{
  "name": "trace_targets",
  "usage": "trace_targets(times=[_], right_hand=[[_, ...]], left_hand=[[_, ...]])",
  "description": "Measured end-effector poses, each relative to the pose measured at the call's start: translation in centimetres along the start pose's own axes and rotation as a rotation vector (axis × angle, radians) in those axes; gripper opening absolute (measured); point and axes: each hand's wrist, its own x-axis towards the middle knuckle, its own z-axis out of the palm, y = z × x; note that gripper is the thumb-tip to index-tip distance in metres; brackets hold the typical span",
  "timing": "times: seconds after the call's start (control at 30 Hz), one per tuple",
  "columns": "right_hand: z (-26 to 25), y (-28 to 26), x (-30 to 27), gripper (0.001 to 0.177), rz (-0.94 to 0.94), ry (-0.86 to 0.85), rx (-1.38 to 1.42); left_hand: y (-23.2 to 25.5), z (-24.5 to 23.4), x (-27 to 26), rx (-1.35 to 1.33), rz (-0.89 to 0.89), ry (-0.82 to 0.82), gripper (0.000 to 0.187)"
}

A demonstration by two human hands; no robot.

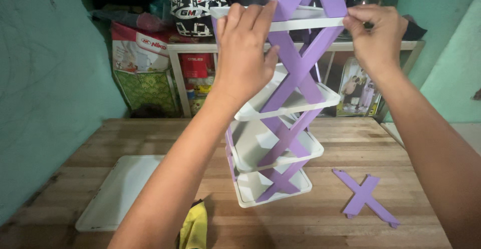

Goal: The person assembles a multi-tier plastic shoe rack by inserting purple X-shaped connectors between white trays. They align and press each connector into place, then add a top tray to complete the structure.

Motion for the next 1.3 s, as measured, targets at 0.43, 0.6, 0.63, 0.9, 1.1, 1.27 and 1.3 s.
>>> trace_targets(times=[0.43, 0.6, 0.63, 0.9, 1.1, 1.27, 1.3], right_hand=[[-0.7, -8.7, -3.0, 0.057, -0.067, -0.074, -0.289], [0.1, -12.5, -2.3, 0.064, -0.203, -0.142, -0.178], [0.4, -12.9, -2.1, 0.064, -0.225, -0.151, -0.166], [2.0, -13.3, -1.2, 0.064, -0.229, -0.219, -0.098], [2.1, -10.8, -1.5, 0.07, -0.175, -0.23, -0.038], [1.2, -8.2, -1.3, 0.074, -0.155, -0.322, -0.153], [1.1, -7.7, -1.4, 0.074, -0.155, -0.337, -0.202]], left_hand=[[-6.9, 0.9, -3.4, -0.187, -0.108, 0.073, 0.077], [-7.8, 1.4, -4.1, -0.284, -0.104, 0.047, 0.068], [-7.6, 1.4, -4.1, -0.283, -0.096, 0.055, 0.067], [-5.7, 0.5, -3.6, -0.353, -0.167, 0.07, 0.051], [-3.7, 0.3, -3.3, -0.093, -0.1, 0.04, 0.066], [-1.0, 0.9, -3.3, 0.008, -0.036, 0.069, 0.074], [-0.4, 1.0, -3.2, 0.031, -0.029, 0.065, 0.076]])
